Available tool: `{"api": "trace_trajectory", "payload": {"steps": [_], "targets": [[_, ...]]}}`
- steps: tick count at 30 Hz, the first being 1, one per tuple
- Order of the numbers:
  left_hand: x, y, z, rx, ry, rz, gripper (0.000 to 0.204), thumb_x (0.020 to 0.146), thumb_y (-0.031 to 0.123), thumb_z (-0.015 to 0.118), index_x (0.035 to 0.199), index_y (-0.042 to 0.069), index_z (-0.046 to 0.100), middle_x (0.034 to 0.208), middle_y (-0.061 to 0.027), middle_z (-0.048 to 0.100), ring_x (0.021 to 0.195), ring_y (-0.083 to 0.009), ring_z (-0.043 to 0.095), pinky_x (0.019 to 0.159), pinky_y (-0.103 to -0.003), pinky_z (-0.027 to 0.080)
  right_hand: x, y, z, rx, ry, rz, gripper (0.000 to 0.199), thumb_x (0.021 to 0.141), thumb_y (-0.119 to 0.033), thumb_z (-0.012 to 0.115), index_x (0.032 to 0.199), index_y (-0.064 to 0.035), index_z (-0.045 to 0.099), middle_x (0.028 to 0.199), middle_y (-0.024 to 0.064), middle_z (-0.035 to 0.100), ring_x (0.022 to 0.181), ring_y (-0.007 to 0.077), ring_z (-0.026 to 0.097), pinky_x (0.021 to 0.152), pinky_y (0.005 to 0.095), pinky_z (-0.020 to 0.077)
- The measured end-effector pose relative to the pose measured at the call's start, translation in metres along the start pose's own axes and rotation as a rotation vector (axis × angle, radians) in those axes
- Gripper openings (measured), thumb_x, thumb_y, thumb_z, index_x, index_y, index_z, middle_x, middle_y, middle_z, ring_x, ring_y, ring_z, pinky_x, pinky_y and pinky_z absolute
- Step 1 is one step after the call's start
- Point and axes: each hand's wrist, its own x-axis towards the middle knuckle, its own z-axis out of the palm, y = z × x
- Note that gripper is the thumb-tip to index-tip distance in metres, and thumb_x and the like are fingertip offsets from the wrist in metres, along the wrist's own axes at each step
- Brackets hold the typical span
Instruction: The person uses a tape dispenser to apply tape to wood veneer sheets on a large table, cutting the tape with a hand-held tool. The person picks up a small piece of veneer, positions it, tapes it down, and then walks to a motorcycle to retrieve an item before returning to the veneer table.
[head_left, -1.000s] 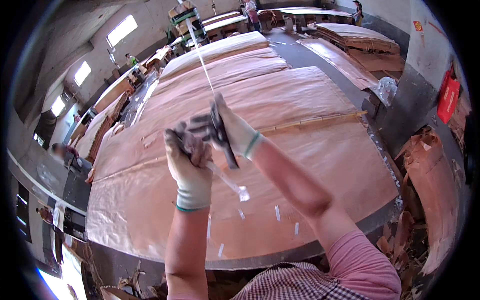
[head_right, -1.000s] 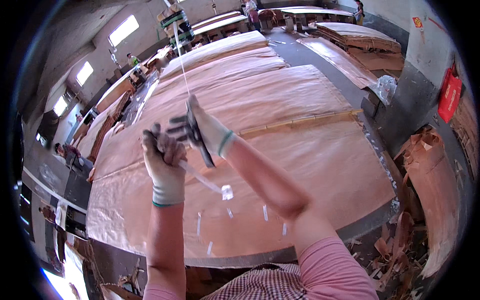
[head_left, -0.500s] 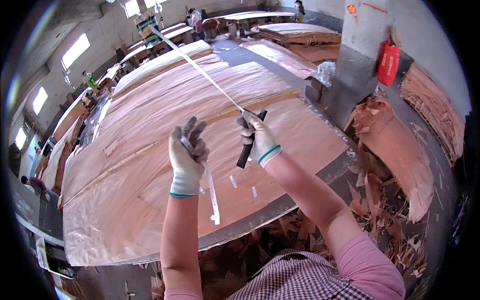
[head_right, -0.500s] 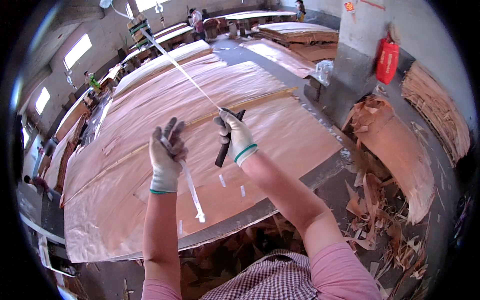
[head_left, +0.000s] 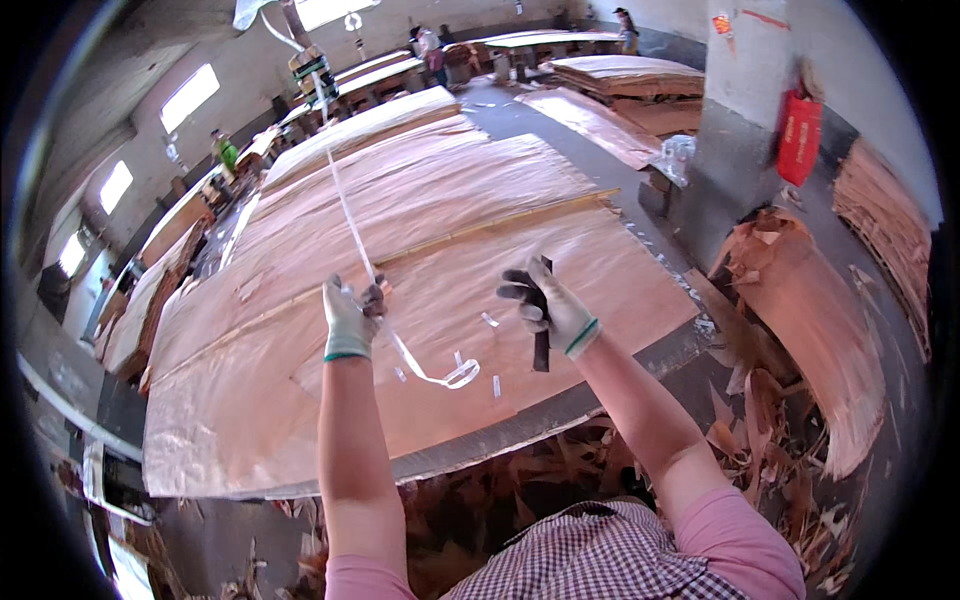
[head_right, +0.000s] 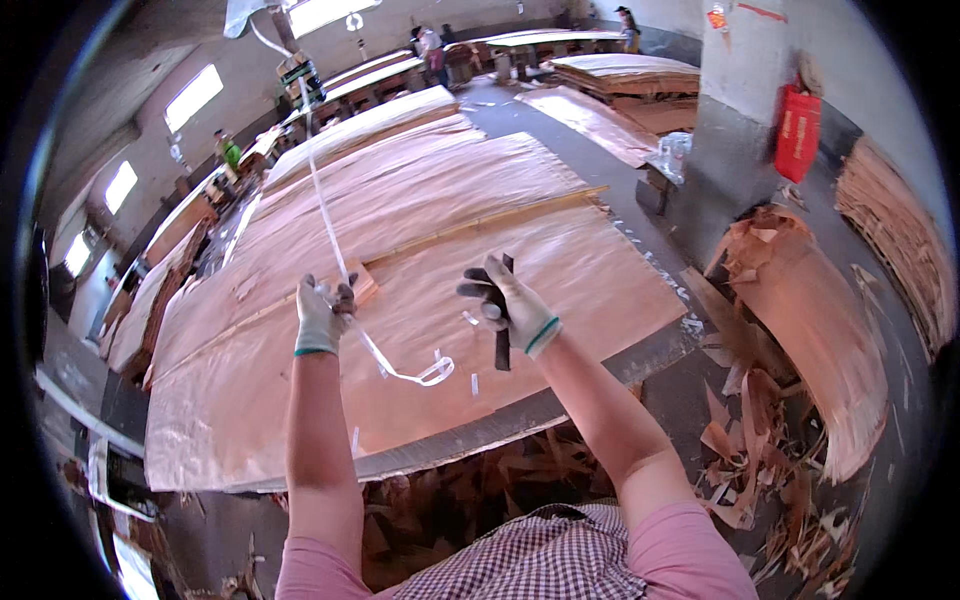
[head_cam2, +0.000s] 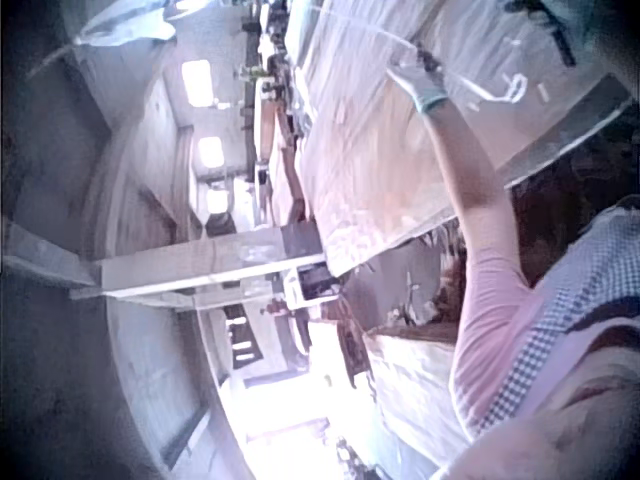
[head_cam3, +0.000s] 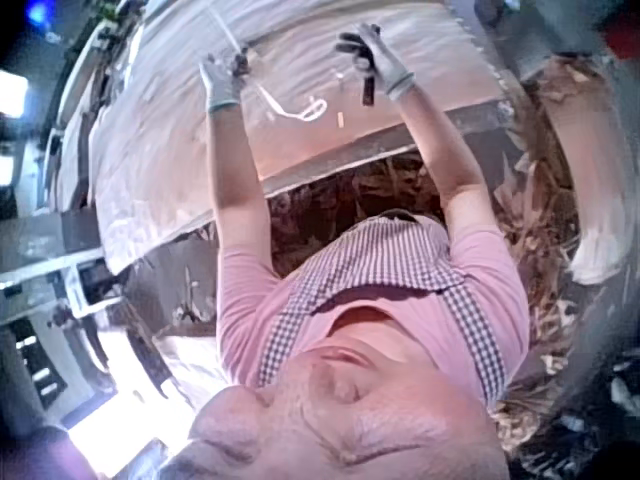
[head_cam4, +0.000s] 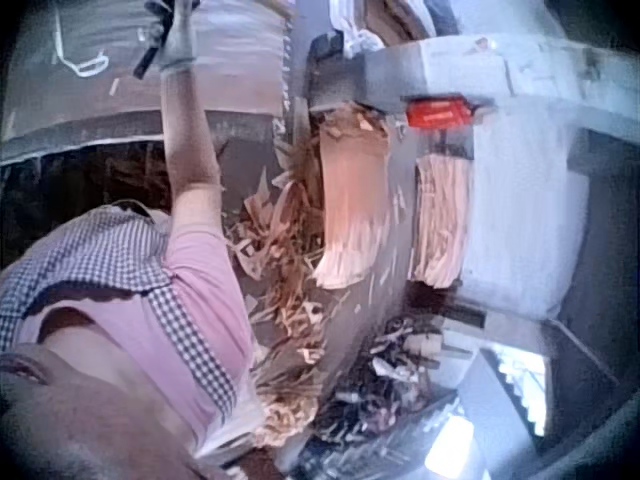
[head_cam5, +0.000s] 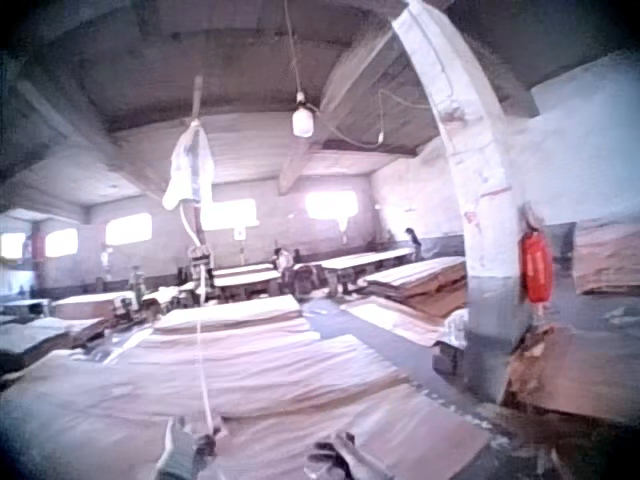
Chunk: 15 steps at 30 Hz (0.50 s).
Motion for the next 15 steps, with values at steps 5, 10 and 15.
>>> {"api": "trace_trajectory", "payload": {"steps": [5, 10, 15], "targets": [[-0.056, -0.071, -0.017, -0.125, 0.208, 0.168, 0.066, 0.088, 0.051, 0.045, 0.139, 0.017, 0.02, 0.133, -0.0131, 0.038, 0.088, -0.0299, 0.063, 0.051, -0.03, 0.041, -0.026, 0.006, -0.018, -0.499, 0.026, 0.03, 0.03, 0.087, -0.033, 0.064, 0.104, -0.0077, 0.062, 0.083, 0.0032, 0.065, 0.052, 0.0033, 0.046, 0.044, 0.0169, 0.0359], [-0.131, -0.166, 0.066, -0.012, -0.029, 0.299, 0.064, 0.092, 0.043, 0.046, 0.142, 0.012, 0.022, 0.137, -0.0108, 0.034, 0.104, -0.0286, 0.054, 0.069, -0.034, 0.046, -0.06, -0.01, -0.033, -0.732, -0.202, -0.276, 0.026, 0.08, -0.017, 0.07, 0.103, -0.0065, 0.061, 0.088, 0.0053, 0.062, 0.061, 0.012, 0.056, 0.054, 0.0236, 0.0467], [-0.162, -0.255, 0.149, 0.164, -0.149, 0.327, 0.057, 0.097, 0.032, 0.042, 0.147, 0.012, 0.022, 0.147, -0.0104, 0.026, 0.115, -0.0251, 0.047, 0.086, -0.036, 0.046, -0.096, -0.064, -0.087, -1.088, -0.084, -0.623, 0.038, 0.07, -0.008, 0.075, 0.105, -0.0064, 0.061, 0.1, 0.0103, 0.061, 0.076, 0.0251, 0.065, 0.065, 0.033, 0.0521]]}}
